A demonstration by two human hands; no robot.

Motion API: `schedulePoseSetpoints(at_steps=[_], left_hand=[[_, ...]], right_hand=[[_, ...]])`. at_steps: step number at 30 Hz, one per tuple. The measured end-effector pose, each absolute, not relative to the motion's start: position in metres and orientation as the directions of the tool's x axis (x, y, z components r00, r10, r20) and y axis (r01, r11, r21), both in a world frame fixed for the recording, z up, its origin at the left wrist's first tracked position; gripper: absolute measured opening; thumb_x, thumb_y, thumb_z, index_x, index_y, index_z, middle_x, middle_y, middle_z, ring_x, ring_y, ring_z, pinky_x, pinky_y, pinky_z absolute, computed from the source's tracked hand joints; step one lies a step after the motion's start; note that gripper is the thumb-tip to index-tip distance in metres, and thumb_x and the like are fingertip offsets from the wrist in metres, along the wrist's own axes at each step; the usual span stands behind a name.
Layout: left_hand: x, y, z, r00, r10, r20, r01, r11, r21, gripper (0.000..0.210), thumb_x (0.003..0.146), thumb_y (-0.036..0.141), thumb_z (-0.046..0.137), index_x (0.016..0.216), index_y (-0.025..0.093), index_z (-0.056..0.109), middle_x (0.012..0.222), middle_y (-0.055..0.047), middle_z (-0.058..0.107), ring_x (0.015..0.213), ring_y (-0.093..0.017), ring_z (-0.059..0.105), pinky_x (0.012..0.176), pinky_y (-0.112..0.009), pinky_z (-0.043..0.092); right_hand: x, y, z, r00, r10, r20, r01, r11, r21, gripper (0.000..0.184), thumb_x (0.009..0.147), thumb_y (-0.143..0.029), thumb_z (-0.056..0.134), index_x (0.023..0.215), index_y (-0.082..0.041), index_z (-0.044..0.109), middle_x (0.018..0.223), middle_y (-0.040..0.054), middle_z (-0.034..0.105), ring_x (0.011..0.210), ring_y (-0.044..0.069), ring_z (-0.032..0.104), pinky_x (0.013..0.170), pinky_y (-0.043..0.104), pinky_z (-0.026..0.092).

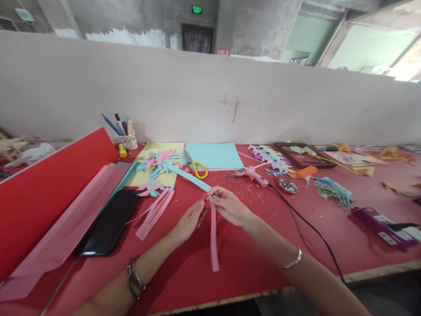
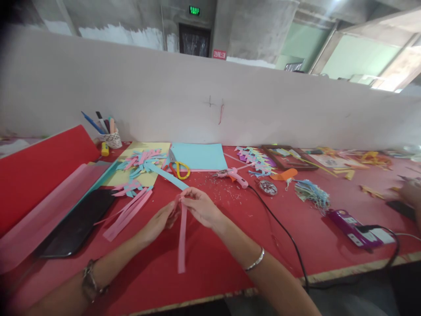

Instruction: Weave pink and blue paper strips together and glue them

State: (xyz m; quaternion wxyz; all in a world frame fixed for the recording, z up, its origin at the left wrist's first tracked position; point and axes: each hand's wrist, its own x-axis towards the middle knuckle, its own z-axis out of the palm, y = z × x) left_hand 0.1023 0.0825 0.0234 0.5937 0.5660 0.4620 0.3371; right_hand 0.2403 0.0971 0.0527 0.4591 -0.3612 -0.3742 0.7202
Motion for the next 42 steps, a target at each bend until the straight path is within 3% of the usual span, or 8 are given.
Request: schedulePoseSetpoints(at_steps=[5, 10, 15, 18, 22, 28, 35, 42], left_hand=[[0.106, 0.08, 0.034, 0.449, 0.869, -0.207, 0.149, 0.155, 0.977, 0.038, 0.055, 0.044, 0.068, 0.077, 0.016, 0.054, 0.065, 0.005, 0.049, 0.063, -0.011, 0.045, 0.058, -0.023, 0.036], [0.105, 0.08, 0.032, 0.474, 0.838, -0.271, 0.163, 0.22, 0.962, 0.038, 0.068, 0.054, 0.052, 0.071, 0.016, 0.052, 0.061, 0.005, 0.042, 0.054, -0.009, 0.036, 0.05, -0.023, 0.028], [0.092, 0.084, 0.032, 0.59, 0.768, -0.248, 0.164, 0.186, 0.969, 0.052, 0.067, 0.067, 0.046, 0.07, 0.015, 0.055, 0.052, 0.005, 0.043, 0.048, -0.008, 0.033, 0.047, -0.023, 0.023], [0.082, 0.083, 0.036, 0.655, 0.702, -0.282, 0.218, 0.182, 0.959, 0.056, 0.067, 0.071, 0.044, 0.068, 0.016, 0.053, 0.046, 0.006, 0.042, 0.045, -0.008, 0.034, 0.047, -0.023, 0.023], [0.072, 0.082, 0.04, 0.712, 0.601, -0.364, 0.309, 0.198, 0.93, 0.057, 0.068, 0.073, 0.041, 0.061, 0.017, 0.049, 0.041, 0.009, 0.033, 0.04, -0.006, 0.028, 0.044, -0.022, 0.021], [0.063, 0.086, 0.041, 0.777, 0.485, -0.401, 0.348, 0.199, 0.916, 0.052, 0.071, 0.067, 0.045, 0.073, 0.016, 0.055, 0.042, 0.007, 0.042, 0.041, -0.008, 0.035, 0.044, -0.021, 0.028], [0.052, 0.098, 0.041, 0.689, 0.669, -0.28, 0.328, 0.057, 0.943, 0.04, 0.075, 0.057, 0.046, 0.064, 0.019, 0.048, 0.057, 0.004, 0.05, 0.051, -0.008, 0.041, 0.052, -0.021, 0.033], [0.057, 0.098, 0.037, 0.518, 0.847, -0.123, 0.402, -0.113, 0.909, 0.029, 0.078, 0.042, 0.041, 0.063, 0.02, 0.049, 0.051, 0.005, 0.047, 0.046, -0.009, 0.043, 0.048, -0.021, 0.034]], right_hand=[[0.231, 0.093, 0.054, -0.183, 0.958, -0.22, -0.372, -0.275, -0.887, 0.036, 0.044, -0.028, 0.079, 0.06, -0.017, 0.048, 0.054, -0.007, 0.054, 0.049, 0.005, 0.047, 0.051, 0.02, 0.037], [0.234, 0.092, 0.049, -0.128, 0.978, -0.165, -0.297, -0.197, -0.934, 0.029, 0.052, -0.027, 0.071, 0.062, -0.019, 0.045, 0.055, -0.0067, 0.052, 0.051, 0.007, 0.047, 0.054, 0.022, 0.038], [0.253, 0.095, 0.04, -0.09, 0.987, 0.132, 0.045, 0.136, -0.99, 0.016, 0.064, -0.03, 0.059, 0.074, -0.021, 0.05, 0.083, 0.0014, 0.054, 0.079, 0.014, 0.053, 0.074, 0.03, 0.044], [0.261, 0.088, 0.041, -0.318, 0.882, 0.348, 0.369, 0.453, -0.812, 0.03, 0.068, -0.028, 0.058, 0.097, -0.023, 0.055, 0.115, 0.0095, 0.046, 0.113, 0.021, 0.043, 0.094, 0.039, 0.035], [0.263, 0.076, 0.046, -0.657, 0.693, 0.296, 0.486, 0.69, -0.536, 0.018, 0.077, -0.026, 0.053, 0.095, -0.022, 0.057, 0.116, 0.0086, 0.049, 0.115, 0.021, 0.042, 0.103, 0.047, 0.018], [0.262, 0.077, 0.045, -0.599, 0.718, 0.355, 0.452, 0.669, -0.59, 0.011, 0.082, -0.021, 0.045, 0.072, -0.019, 0.049, 0.089, 0.0042, 0.058, 0.089, 0.015, 0.054, 0.093, 0.042, 0.031], [0.268, 0.087, 0.043, -0.354, 0.854, 0.381, 0.387, 0.505, -0.772, 0.017, 0.071, -0.014, 0.044, 0.057, -0.02, 0.036, 0.079, 0.003, 0.05, 0.072, 0.013, 0.052, 0.068, 0.027, 0.041], [0.27, 0.087, 0.04, -0.386, 0.829, 0.405, 0.625, 0.558, -0.546, 0.002, 0.072, -0.021, 0.049, 0.071, -0.02, 0.051, 0.09, 0.0072, 0.053, 0.088, 0.019, 0.052, 0.086, 0.04, 0.034]])
